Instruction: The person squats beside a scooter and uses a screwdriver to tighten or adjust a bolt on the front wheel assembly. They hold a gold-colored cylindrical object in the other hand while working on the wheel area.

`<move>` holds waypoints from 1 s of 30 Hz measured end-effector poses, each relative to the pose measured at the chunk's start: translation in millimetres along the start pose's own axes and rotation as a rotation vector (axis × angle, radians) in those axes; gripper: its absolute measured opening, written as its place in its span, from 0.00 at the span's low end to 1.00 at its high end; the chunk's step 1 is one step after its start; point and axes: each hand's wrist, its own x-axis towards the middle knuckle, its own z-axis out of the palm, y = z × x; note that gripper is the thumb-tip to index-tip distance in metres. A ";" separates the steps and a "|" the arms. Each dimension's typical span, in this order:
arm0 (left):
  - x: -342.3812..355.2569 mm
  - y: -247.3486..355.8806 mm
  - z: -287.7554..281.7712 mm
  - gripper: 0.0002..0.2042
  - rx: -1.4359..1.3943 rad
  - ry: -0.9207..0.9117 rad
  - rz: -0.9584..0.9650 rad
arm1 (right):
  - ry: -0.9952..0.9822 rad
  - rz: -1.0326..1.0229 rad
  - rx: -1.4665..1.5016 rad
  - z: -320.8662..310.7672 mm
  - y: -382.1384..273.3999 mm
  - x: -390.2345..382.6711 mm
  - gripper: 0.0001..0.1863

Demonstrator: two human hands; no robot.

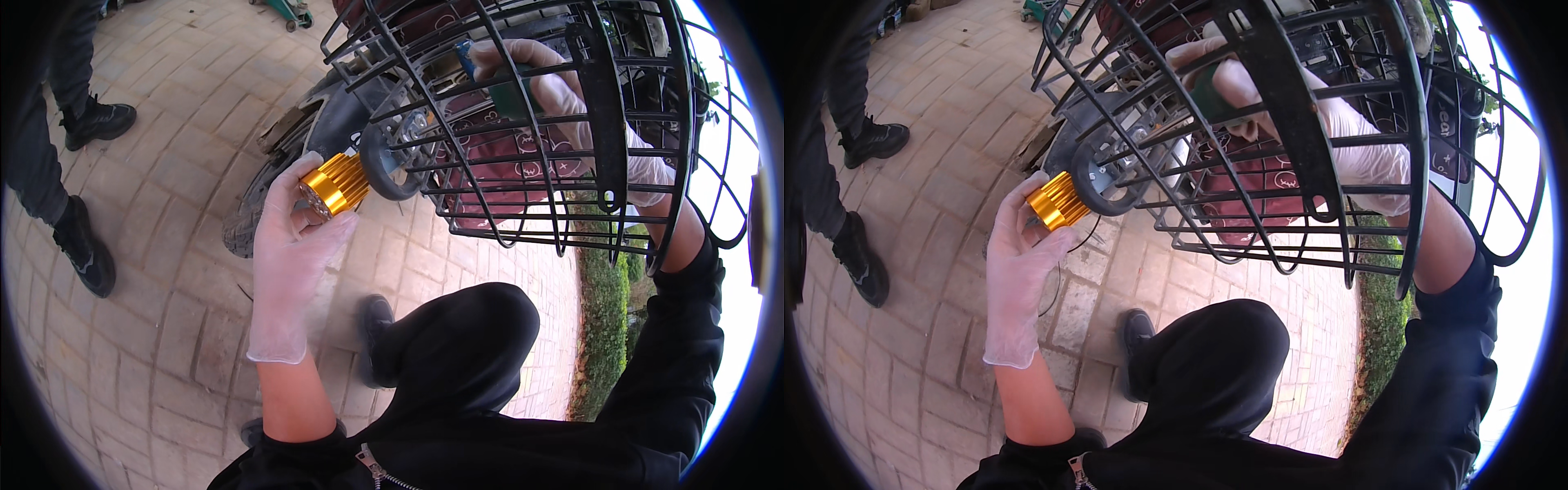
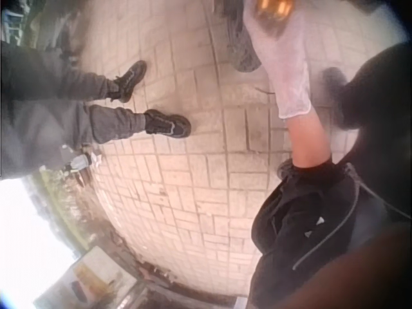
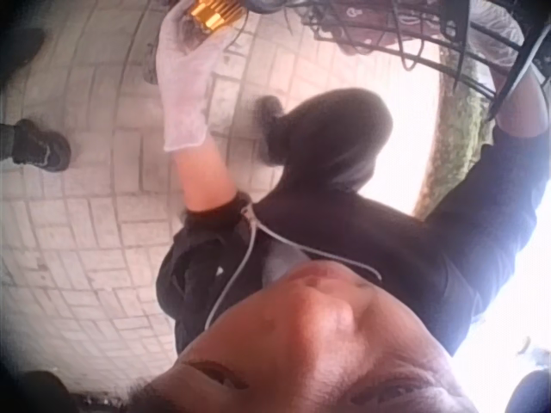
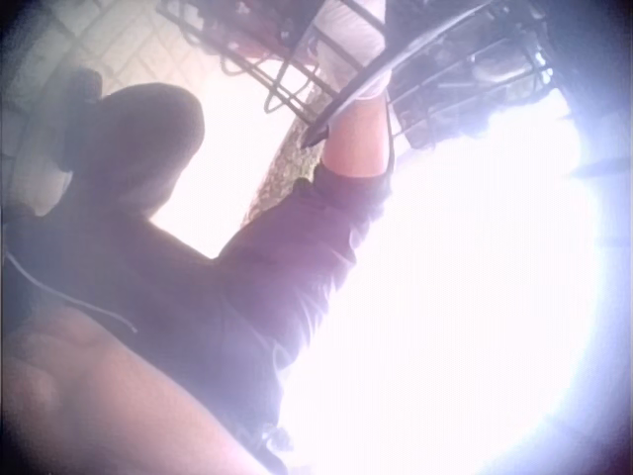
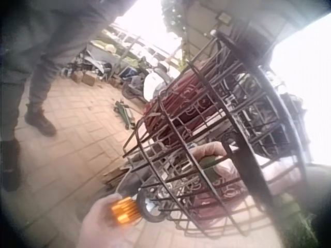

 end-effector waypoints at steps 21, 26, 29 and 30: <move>0.0 4.5 1.3 0.33 0.020 -0.002 -0.006 | 0.045 -0.076 -0.047 -11.4 14.4 4.3 0.32; -0.6 2.7 -0.3 0.33 0.033 -0.005 0.016 | 0.048 -0.073 -0.045 -16.2 17.3 -3.8 0.32; -1.5 0.0 0.8 0.32 0.030 0.001 0.015 | 0.057 -0.052 -0.049 -22.8 17.7 -10.6 0.32; -1.6 -0.1 0.5 0.32 0.015 0.004 0.018 | 0.058 -0.054 -0.050 -23.5 17.3 -12.2 0.32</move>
